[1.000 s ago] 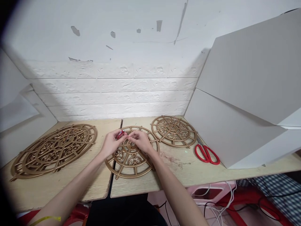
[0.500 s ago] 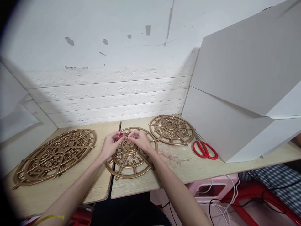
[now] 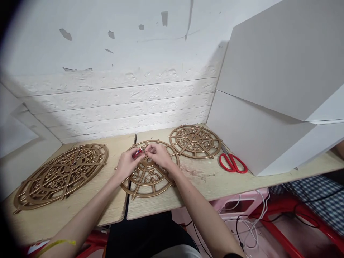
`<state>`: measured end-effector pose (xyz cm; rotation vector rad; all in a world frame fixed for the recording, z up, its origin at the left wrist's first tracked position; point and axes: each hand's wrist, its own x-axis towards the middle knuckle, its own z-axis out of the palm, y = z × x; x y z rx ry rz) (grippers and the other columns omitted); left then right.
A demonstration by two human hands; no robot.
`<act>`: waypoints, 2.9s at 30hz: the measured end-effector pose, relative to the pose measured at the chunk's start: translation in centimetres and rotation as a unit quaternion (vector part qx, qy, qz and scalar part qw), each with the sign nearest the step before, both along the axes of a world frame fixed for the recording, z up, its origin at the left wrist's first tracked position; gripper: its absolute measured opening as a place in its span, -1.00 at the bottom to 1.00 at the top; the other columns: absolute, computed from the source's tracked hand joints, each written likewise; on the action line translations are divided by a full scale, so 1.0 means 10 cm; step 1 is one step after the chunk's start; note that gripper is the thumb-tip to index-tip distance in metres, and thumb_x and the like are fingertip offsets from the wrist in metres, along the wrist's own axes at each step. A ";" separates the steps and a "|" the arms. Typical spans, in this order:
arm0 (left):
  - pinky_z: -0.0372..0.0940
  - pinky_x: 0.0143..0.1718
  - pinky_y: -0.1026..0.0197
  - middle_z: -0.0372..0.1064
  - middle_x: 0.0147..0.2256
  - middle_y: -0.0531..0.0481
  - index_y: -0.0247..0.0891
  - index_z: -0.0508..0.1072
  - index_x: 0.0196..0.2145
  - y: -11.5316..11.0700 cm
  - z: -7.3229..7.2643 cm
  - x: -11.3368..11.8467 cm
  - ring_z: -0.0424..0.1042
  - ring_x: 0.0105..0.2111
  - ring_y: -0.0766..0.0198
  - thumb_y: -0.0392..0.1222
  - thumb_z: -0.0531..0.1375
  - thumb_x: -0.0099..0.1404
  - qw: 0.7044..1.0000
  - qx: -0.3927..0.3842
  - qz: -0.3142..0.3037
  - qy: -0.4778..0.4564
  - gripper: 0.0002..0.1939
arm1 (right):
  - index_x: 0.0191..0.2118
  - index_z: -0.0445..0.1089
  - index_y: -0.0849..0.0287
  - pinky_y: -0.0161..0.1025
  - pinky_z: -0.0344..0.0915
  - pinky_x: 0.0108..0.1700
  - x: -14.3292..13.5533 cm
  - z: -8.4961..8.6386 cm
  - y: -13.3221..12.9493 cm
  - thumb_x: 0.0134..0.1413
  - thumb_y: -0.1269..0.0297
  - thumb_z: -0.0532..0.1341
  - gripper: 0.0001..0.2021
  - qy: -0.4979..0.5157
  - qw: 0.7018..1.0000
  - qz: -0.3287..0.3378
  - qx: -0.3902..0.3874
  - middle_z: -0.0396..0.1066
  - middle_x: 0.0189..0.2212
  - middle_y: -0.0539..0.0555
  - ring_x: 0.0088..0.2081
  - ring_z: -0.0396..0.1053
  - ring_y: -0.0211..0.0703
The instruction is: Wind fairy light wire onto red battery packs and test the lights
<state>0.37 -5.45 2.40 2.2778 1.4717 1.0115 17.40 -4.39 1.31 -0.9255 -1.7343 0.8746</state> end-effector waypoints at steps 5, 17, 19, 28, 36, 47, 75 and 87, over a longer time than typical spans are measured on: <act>0.09 -0.46 0.24 0.46 -0.44 -0.06 -0.17 0.51 -0.28 -0.05 0.03 0.03 0.39 -0.44 0.16 -0.02 0.17 0.19 0.997 0.016 0.009 0.070 -0.77 | -0.37 0.35 0.23 -0.26 0.32 -0.28 0.01 0.00 0.00 -0.05 0.32 0.21 -0.91 0.037 0.999 -0.001 -0.026 0.41 -0.42 0.04 -0.37 0.38 -0.21; 0.09 -0.44 0.26 0.47 -0.41 0.01 -0.16 0.50 -0.29 -0.02 0.12 -0.05 0.37 -0.46 0.21 -0.11 0.21 0.16 0.994 -0.009 -0.026 0.106 -0.84 | -0.38 0.36 0.25 -0.33 0.26 -0.40 -0.01 0.06 -0.04 -0.10 0.28 0.24 -0.85 0.082 0.994 0.008 -0.077 0.38 -0.47 0.01 -0.48 0.32 -0.29; 0.10 -0.43 0.26 0.46 -0.44 0.00 -0.20 0.50 -0.35 -0.02 0.11 -0.04 0.34 -0.47 0.24 -0.16 0.17 0.19 0.997 0.004 -0.016 0.080 -0.87 | -0.38 0.36 0.25 -0.33 0.26 -0.39 -0.03 0.05 -0.05 -0.10 0.28 0.24 -0.85 0.075 0.994 0.011 -0.075 0.39 -0.46 0.02 -0.47 0.33 -0.29; 0.23 -0.36 0.25 0.49 -0.39 -0.05 -0.26 0.51 -0.33 0.06 -0.03 -0.03 0.40 -0.42 0.24 -0.09 0.21 0.14 0.995 -0.031 0.003 -0.090 -0.79 | -0.38 0.37 0.25 -0.32 0.26 -0.38 -0.08 -0.02 -0.03 -0.05 0.26 0.24 -0.85 0.049 0.997 0.031 -0.054 0.41 -0.47 0.03 -0.45 0.33 -0.27; 0.29 -0.29 0.25 0.48 -0.39 -0.05 -0.32 0.46 -0.23 0.14 -0.08 -0.01 0.43 -0.38 0.25 -0.14 0.28 0.03 0.958 -0.110 -0.037 -0.263 -0.68 | -0.38 0.40 0.26 -0.29 0.27 -0.31 -0.08 0.01 -0.03 -0.03 0.24 0.25 -0.84 0.044 0.998 0.005 -0.034 0.42 -0.43 0.06 -0.40 0.35 -0.24; 0.27 -0.31 0.26 0.48 -0.32 -0.07 -0.30 0.33 -0.16 0.03 0.16 -0.03 0.41 -0.38 0.30 -0.01 0.09 0.24 0.948 -0.094 -0.049 -0.300 -0.67 | -0.40 0.39 0.25 -0.35 0.24 -0.43 -0.07 0.03 -0.04 -0.07 0.13 0.28 -0.75 0.094 0.992 -0.020 -0.080 0.39 -0.46 0.02 -0.46 0.29 -0.28; 0.19 -0.40 0.32 0.46 -0.37 0.05 -0.18 0.40 0.00 0.04 0.14 -0.15 0.32 -0.49 0.36 -0.10 0.09 0.26 0.994 -0.028 -0.102 -0.005 -0.63 | -0.32 0.53 0.19 -0.23 0.33 -0.27 -0.03 -0.07 0.03 0.01 0.24 0.26 -0.84 0.019 0.997 -0.048 0.059 0.52 -0.35 0.10 -0.33 0.44 -0.12; 0.16 -0.43 0.34 0.41 -0.47 0.09 -0.19 0.41 -0.10 0.02 0.17 -0.16 0.26 -0.56 0.38 -0.16 0.08 0.26 0.990 -0.028 -0.135 0.026 -0.73 | -0.33 0.51 0.22 -0.29 0.26 -0.33 -0.02 -0.04 0.01 0.03 0.33 0.25 -0.89 -0.034 0.995 -0.048 0.080 0.50 -0.40 0.08 -0.37 0.39 -0.19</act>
